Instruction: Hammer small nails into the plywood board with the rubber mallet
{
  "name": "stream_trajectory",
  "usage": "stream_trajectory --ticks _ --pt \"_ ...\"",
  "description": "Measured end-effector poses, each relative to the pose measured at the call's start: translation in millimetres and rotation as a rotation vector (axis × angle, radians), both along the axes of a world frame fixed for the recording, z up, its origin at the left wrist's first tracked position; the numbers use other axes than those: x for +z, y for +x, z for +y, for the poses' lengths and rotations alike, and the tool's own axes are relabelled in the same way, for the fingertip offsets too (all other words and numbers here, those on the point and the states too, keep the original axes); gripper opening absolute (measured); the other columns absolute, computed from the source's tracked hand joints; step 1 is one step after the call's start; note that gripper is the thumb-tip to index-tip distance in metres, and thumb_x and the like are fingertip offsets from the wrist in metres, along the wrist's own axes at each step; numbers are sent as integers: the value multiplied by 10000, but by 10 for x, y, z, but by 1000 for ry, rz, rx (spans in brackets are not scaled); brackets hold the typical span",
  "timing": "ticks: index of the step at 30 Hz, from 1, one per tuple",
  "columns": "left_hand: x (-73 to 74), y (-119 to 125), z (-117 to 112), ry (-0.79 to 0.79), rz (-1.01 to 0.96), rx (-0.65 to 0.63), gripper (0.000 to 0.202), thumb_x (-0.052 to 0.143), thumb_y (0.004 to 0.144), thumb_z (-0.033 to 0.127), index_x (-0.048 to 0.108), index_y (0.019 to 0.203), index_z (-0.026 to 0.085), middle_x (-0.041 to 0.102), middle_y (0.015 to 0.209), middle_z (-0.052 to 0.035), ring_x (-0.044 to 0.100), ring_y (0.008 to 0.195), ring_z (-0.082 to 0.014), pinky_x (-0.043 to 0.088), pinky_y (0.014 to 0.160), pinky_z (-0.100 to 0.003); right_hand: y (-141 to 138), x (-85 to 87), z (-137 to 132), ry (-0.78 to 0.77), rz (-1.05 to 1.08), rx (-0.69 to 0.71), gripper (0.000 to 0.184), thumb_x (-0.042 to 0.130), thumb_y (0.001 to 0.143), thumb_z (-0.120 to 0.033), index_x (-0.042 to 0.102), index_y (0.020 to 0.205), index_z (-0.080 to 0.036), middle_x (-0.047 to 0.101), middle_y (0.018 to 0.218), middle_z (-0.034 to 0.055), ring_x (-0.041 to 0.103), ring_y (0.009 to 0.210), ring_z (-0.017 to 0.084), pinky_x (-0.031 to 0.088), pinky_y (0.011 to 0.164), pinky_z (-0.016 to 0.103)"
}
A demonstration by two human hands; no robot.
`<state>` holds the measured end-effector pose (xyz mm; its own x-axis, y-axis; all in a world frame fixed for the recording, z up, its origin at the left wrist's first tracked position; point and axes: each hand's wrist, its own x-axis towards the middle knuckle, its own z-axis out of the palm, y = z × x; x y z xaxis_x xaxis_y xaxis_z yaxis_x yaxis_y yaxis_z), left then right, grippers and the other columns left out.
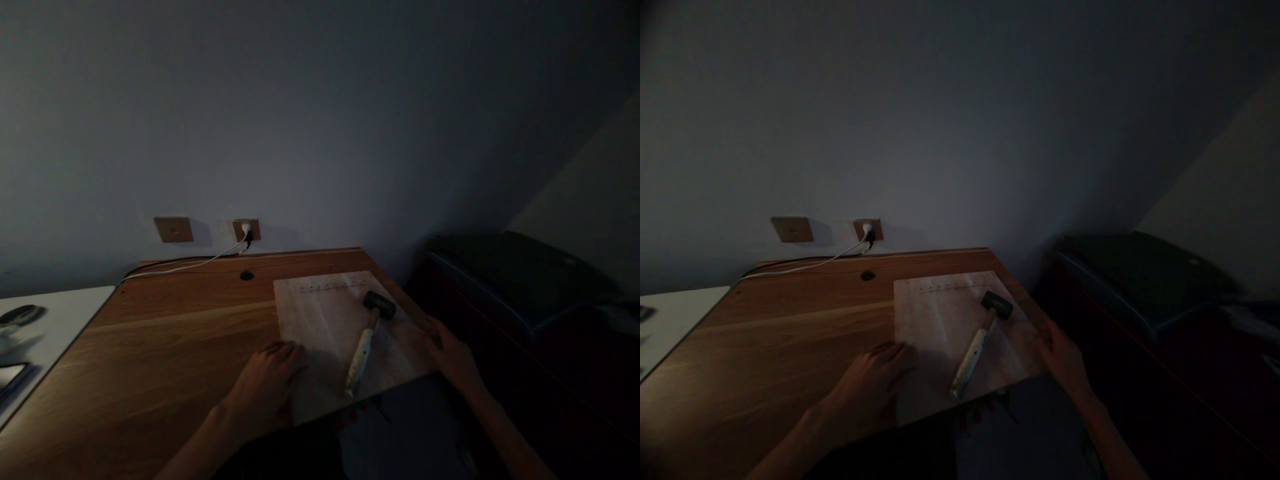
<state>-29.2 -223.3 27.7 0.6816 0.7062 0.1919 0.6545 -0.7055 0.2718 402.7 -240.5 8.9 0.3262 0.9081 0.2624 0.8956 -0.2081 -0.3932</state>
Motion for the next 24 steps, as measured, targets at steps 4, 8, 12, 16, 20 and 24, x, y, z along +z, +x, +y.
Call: stream_trajectory --ticks 4,8,12,16,20,24 --pt "-131 -821 -164 77 1 156 283 458 971 260 662 1168 260 737 1086 -60 709 955 -229 569 794 -316 -645 -24 -151 -12 3 198 560 371 949 -470 569 1341 -122 740 1108 133 717 1010 262 557 880 384" --pt "-288 -1672 -463 97 38 411 345 438 971 376 698 1181 291 761 1007 -33 734 861 -228 587 741 -304 -1326 77 -277 -33 -93 471 460 335 1027 -405 599 1311 -157 726 1165 128 721 995 261 548 869 406" --pt "-190 -2121 -655 88 40 577 363 453 930 439 732 1112 296 764 976 -51 735 794 -250 590 679 -319 -1823 288 -154 -116 -163 592 374 364 1037 -367 649 1221 -209 747 1079 88 725 929 267 533 811 403" --pt "1 -2148 -327 104 -25 535 408 421 947 425 702 1169 230 716 1148 -100 711 950 -265 570 842 -357 -2278 535 342 -148 -205 609 302 381 1043 -298 659 1067 -181 722 1050 83 689 947 221 485 831 332" --pt "-7 -2128 322 98 -102 481 385 427 927 291 660 1207 163 648 1235 -138 663 1049 -261 521 936 -375 -2756 636 975 -181 -277 682 277 413 1042 -336 633 1080 -173 713 1017 87 674 937 200 457 804 284" --pt "-83 -2146 720 6 -107 388 325 470 894 176 693 1130 163 675 1123 -135 657 1009 -245 500 900 -337 -3068 560 1369 -268 -382 742 282 477 1015 -322 634 1133 -119 698 1074 145 661 1003 245 465 839 333"
